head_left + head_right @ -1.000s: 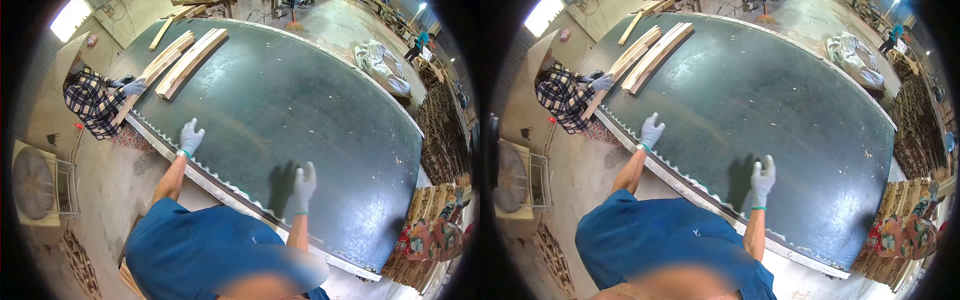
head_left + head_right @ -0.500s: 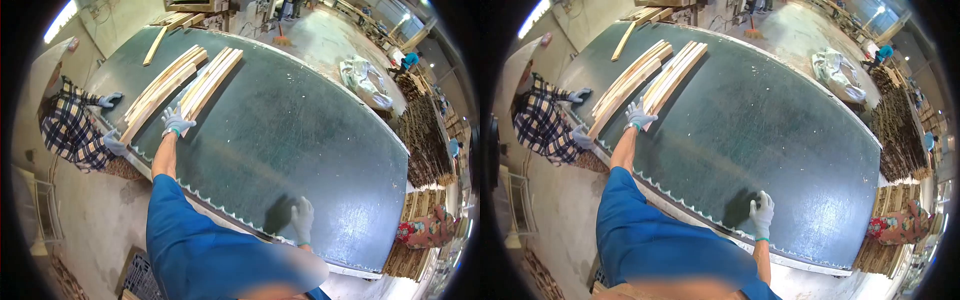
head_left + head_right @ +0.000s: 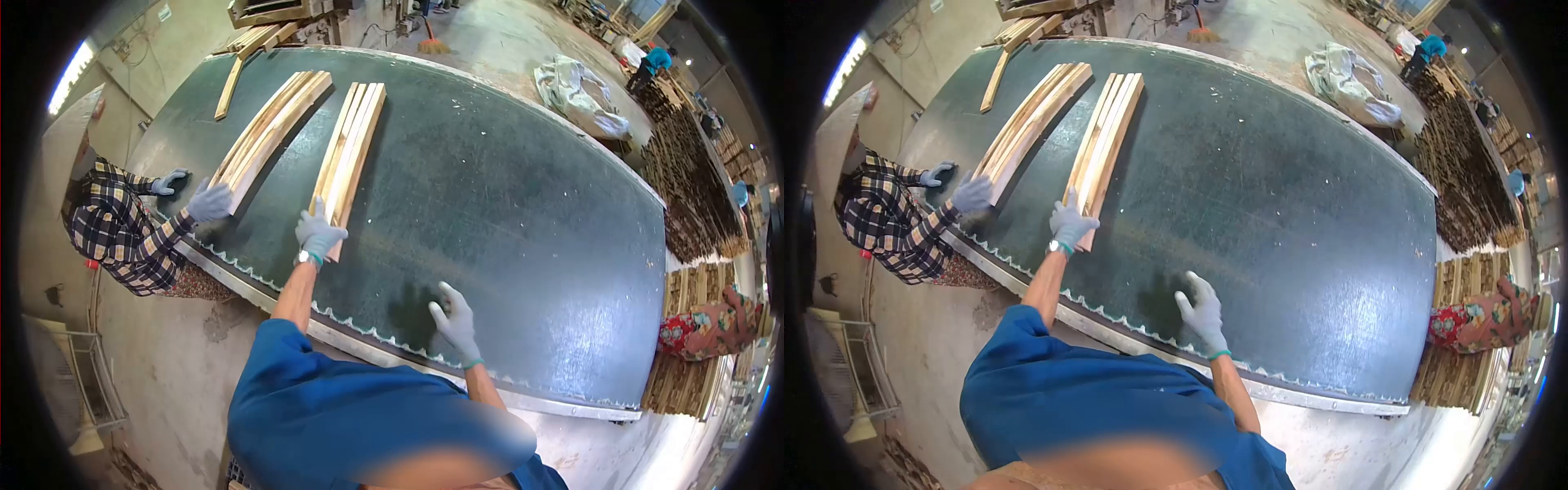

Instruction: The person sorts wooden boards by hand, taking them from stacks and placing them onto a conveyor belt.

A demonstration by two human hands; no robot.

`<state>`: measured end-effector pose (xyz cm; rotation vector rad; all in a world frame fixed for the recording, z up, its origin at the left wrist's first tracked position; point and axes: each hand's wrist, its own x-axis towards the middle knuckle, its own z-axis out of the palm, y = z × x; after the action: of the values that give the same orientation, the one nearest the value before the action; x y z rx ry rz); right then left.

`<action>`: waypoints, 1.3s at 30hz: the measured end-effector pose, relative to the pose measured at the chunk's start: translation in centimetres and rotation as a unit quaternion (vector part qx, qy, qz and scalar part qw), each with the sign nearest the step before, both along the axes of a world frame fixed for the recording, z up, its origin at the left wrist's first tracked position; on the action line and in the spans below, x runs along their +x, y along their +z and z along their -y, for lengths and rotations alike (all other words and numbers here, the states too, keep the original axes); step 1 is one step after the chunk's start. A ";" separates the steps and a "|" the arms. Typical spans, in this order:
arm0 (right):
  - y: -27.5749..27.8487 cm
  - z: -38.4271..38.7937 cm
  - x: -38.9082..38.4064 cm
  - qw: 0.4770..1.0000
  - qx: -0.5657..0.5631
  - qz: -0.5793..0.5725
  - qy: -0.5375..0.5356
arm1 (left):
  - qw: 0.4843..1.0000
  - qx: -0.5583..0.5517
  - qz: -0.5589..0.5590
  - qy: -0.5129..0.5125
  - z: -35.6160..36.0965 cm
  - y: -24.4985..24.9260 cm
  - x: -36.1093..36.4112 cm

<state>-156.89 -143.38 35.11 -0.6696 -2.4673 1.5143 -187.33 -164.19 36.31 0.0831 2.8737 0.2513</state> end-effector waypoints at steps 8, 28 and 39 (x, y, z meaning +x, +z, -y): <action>1.7 2.1 0.6 0.789 -0.605 -0.049 -0.095 | 0.971 0.214 0.102 -0.038 -2.8 3.9 23.4; 6.5 -31.4 23.2 0.463 -0.590 -0.609 -0.258 | 0.846 -0.028 0.060 -0.530 -45.8 20.7 49.0; 16.6 -48.7 27.5 0.433 -0.452 -0.741 -0.246 | 0.735 -0.005 0.067 -0.674 -66.1 33.1 54.1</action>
<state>-129.34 -94.70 51.69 0.0839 -0.0239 1.6631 -133.18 -98.06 69.38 1.8836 1.9341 -0.0704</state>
